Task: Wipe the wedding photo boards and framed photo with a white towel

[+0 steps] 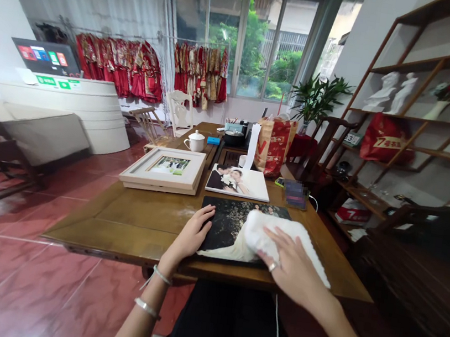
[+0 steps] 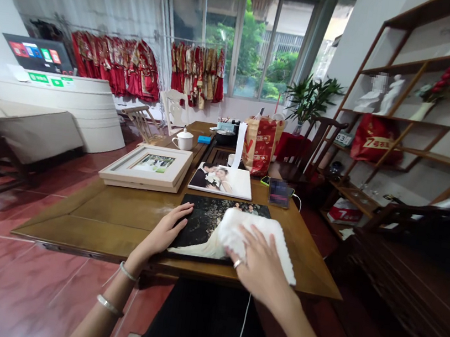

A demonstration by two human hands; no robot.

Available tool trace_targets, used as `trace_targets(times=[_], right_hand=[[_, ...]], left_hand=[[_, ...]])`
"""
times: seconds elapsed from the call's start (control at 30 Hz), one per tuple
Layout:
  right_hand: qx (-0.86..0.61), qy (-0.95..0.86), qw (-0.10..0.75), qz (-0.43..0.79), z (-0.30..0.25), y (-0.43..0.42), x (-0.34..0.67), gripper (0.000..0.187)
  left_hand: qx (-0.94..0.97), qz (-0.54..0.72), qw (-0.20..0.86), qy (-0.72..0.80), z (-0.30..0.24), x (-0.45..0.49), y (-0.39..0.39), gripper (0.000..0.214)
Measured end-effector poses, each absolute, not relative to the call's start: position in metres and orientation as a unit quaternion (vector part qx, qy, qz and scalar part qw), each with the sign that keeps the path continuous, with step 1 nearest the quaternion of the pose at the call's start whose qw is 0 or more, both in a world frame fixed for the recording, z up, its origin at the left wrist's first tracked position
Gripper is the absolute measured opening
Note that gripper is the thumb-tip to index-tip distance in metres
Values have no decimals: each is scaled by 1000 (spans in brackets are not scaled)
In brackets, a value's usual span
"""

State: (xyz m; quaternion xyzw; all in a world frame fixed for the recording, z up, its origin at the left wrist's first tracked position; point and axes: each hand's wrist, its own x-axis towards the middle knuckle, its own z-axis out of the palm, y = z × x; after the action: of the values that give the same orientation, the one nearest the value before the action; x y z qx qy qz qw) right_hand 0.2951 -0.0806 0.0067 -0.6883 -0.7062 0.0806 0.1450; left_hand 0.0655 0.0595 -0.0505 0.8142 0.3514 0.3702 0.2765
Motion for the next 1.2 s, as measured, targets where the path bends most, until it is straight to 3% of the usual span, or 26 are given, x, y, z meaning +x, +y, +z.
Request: trace_targets(times=[0.2,0.47,0.97,1.2], right_hand=[[-710,-676,143,136,32,-1,297,72],[-648,-732,123,169,46,72,217,69],[-763,-625,152,68,-6,-6,341,63],[-773,-630,60,43,8,31,305,57]], left_hand=[[816,373,272,348,-51,65,60,35],[820,362,274,348,-50,63,61,36],[812,371,285,349,-48,65,59,36],[814,371,281,349,-47,63,58,35]])
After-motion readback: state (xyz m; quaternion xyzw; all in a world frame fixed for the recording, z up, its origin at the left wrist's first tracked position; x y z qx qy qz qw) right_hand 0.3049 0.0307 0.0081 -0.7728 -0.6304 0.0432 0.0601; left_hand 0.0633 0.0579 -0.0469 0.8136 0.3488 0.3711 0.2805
